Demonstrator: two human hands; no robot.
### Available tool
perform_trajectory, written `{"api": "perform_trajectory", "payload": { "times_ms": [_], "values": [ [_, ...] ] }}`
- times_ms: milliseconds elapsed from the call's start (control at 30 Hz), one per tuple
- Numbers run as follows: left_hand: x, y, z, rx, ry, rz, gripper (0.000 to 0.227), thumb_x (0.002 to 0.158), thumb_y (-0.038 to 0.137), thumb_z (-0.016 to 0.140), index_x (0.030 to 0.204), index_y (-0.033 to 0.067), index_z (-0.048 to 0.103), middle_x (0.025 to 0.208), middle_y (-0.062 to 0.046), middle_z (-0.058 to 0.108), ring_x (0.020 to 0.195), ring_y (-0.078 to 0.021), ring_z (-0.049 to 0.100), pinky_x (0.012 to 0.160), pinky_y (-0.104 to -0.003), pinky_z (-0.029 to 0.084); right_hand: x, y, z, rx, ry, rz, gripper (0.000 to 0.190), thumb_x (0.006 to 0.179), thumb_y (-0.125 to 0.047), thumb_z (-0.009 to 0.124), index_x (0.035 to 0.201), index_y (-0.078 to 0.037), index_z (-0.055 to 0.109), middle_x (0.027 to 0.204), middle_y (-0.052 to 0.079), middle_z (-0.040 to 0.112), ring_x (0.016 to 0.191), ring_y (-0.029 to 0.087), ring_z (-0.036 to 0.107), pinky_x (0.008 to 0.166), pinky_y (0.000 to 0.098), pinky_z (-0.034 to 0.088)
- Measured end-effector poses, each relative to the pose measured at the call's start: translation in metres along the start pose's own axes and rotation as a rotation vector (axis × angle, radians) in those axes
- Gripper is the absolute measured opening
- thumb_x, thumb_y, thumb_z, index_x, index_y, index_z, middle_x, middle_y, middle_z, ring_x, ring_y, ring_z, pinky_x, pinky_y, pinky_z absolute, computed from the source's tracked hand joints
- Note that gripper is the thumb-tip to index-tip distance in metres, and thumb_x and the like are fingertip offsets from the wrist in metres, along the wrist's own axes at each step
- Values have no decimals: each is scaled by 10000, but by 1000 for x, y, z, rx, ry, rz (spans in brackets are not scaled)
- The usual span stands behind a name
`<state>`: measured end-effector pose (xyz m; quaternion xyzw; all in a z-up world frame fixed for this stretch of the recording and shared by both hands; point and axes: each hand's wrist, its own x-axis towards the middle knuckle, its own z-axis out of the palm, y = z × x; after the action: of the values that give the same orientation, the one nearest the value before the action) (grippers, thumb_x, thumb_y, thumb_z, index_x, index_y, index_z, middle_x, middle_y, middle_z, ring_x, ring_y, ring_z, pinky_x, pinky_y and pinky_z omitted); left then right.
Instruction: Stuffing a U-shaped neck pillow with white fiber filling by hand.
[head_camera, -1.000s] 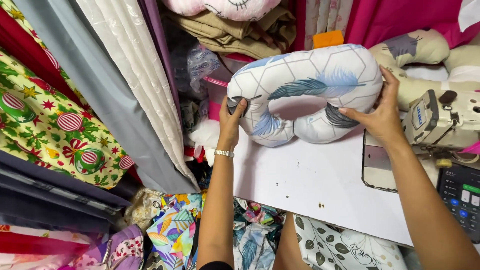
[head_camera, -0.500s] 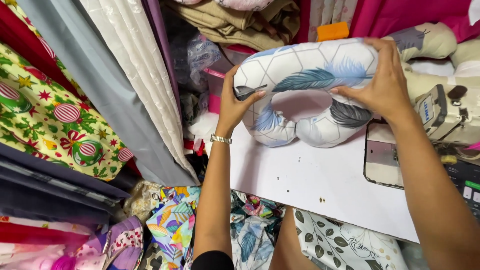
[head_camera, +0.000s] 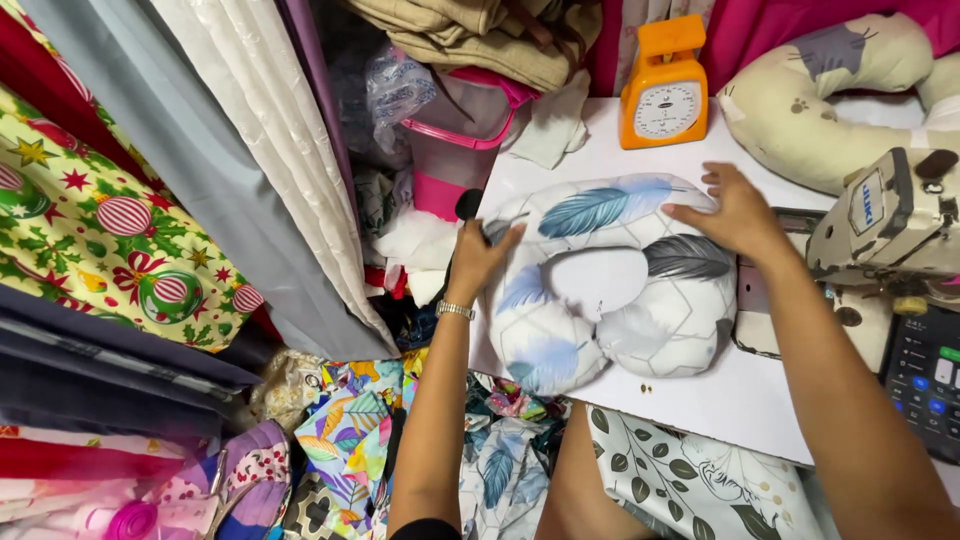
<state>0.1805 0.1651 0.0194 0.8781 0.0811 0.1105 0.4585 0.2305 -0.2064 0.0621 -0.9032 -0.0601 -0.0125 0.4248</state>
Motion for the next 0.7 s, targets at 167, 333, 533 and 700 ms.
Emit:
{"api": "perform_trajectory", "payload": {
  "times_ms": [167,333,533,700],
  "values": [
    [-13,48,-15,237,-130,134,986,857,726,678,1552,79,412,1585,-233,428,1472,-450,418,1173,-763,223,-18,-36,-4,-16,-28,-139,1112,672,-437,927,1538,59,437,1502,365,429,1409,547,424,1168,619,355],
    [-8,44,10,400,-130,295,1006,823,624,779,1603,128,381,1594,-238,443,1423,-470,483,1146,-658,402,-9,-25,15,-174,-148,-77,1157,675,-523,902,1584,2,414,1526,315,431,1436,506,422,1207,596,341],
    [7,18,-7,127,-159,201,1037,759,553,877,1588,118,430,1549,-270,495,1393,-498,513,1158,-617,412,-26,-38,17,-320,-107,-98,1104,751,-623,807,1616,-63,411,1551,234,451,1408,495,448,1103,703,373],
    [5,-36,-13,-461,-133,-276,689,916,634,729,1265,40,742,1175,-236,713,1137,-330,683,934,-433,572,-45,-46,48,-365,11,-541,338,1013,-295,641,1328,-182,689,1270,60,669,1227,306,666,968,475,549]
  ]
}}
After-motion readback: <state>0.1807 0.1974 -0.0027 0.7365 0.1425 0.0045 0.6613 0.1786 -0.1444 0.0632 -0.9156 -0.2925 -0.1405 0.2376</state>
